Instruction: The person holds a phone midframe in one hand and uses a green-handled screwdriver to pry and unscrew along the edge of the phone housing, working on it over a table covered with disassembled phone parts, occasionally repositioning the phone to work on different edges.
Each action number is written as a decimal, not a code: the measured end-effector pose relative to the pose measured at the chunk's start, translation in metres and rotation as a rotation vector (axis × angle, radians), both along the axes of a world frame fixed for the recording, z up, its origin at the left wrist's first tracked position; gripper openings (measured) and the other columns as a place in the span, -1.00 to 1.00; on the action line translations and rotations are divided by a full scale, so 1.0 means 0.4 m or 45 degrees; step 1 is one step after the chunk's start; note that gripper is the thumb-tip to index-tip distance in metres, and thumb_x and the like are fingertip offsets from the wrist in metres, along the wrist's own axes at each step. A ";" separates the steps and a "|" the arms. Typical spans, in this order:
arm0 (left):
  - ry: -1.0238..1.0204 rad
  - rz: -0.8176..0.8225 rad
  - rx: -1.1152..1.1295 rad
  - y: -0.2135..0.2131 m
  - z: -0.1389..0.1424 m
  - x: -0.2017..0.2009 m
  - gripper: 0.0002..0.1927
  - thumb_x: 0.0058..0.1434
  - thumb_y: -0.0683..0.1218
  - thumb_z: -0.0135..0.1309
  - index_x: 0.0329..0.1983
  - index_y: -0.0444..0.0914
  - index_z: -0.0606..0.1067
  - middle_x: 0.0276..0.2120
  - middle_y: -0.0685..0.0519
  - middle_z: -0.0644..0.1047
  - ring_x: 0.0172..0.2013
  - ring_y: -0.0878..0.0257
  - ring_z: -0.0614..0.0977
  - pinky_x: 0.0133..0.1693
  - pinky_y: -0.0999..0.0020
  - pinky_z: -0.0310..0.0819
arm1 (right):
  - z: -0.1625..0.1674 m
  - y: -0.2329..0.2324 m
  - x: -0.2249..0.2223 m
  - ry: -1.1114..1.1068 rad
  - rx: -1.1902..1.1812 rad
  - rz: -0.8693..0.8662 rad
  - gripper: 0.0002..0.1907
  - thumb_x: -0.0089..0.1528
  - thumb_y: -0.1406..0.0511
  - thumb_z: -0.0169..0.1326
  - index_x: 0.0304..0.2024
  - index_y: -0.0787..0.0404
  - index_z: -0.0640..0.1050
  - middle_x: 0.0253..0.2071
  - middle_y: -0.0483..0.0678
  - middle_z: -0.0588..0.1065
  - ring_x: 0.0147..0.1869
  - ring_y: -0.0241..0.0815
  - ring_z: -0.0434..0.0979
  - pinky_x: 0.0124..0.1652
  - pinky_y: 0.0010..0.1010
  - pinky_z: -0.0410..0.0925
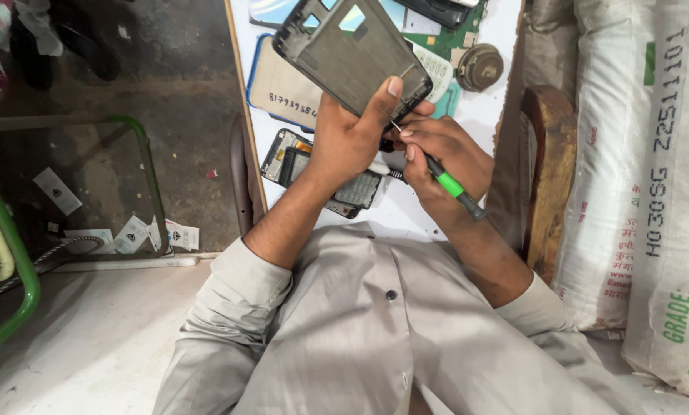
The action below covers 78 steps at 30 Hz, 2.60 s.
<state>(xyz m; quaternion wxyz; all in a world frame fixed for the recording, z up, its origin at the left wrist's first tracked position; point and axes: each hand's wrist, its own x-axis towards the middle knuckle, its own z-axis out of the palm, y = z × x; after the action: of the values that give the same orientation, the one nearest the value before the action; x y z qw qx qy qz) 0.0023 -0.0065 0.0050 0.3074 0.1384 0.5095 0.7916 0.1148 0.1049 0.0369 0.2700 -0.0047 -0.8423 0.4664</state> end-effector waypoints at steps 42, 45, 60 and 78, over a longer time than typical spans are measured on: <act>-0.063 0.006 -0.071 -0.001 0.026 -0.005 -0.59 0.49 0.01 -0.04 0.02 -0.48 0.52 -0.25 -0.14 0.68 -0.24 0.19 0.75 -0.19 0.35 0.70 | 0.001 0.016 -0.009 0.073 -0.194 0.085 -0.88 0.33 0.54 0.06 -0.08 0.40 0.54 -0.08 0.15 0.60 0.07 0.02 0.65 0.28 -0.13 0.43; 0.090 0.024 -0.143 -0.001 0.025 -0.010 -0.60 0.50 0.01 -0.03 0.03 -0.47 0.53 -0.23 -0.12 0.67 -0.23 0.21 0.72 -0.21 0.36 0.68 | -0.003 0.014 -0.012 0.093 -0.162 0.067 -0.87 0.32 0.55 0.08 -0.09 0.39 0.54 -0.09 0.14 0.60 0.07 0.02 0.65 0.28 -0.14 0.44; 0.155 0.036 -0.238 -0.008 0.010 -0.035 -0.68 0.48 0.00 0.00 -0.09 -0.37 0.59 -0.34 0.01 0.67 -0.52 0.39 0.59 -0.52 0.46 0.47 | 0.019 -0.035 -0.052 0.128 0.070 -0.086 -0.88 0.28 0.52 0.11 -0.12 0.38 0.58 -0.09 0.13 0.61 -0.05 -0.04 0.65 0.02 -0.30 0.48; -0.038 0.024 -0.105 -0.001 0.017 -0.051 -0.69 0.53 -0.06 -0.02 -0.03 -0.46 0.52 -0.30 -0.09 0.65 -0.46 0.33 0.63 -0.51 0.45 0.50 | -0.002 -0.058 -0.064 0.111 0.009 -0.095 -0.84 0.23 0.55 0.08 -0.12 0.46 0.53 -0.11 0.20 0.59 -0.02 -0.07 0.67 0.00 -0.36 0.49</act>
<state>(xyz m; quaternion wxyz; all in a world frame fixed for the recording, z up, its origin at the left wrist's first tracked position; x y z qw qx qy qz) -0.0183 -0.0071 0.0118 0.3131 0.1089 0.5385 0.7747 0.0892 0.0817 0.0361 0.3235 -0.0147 -0.8307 0.4528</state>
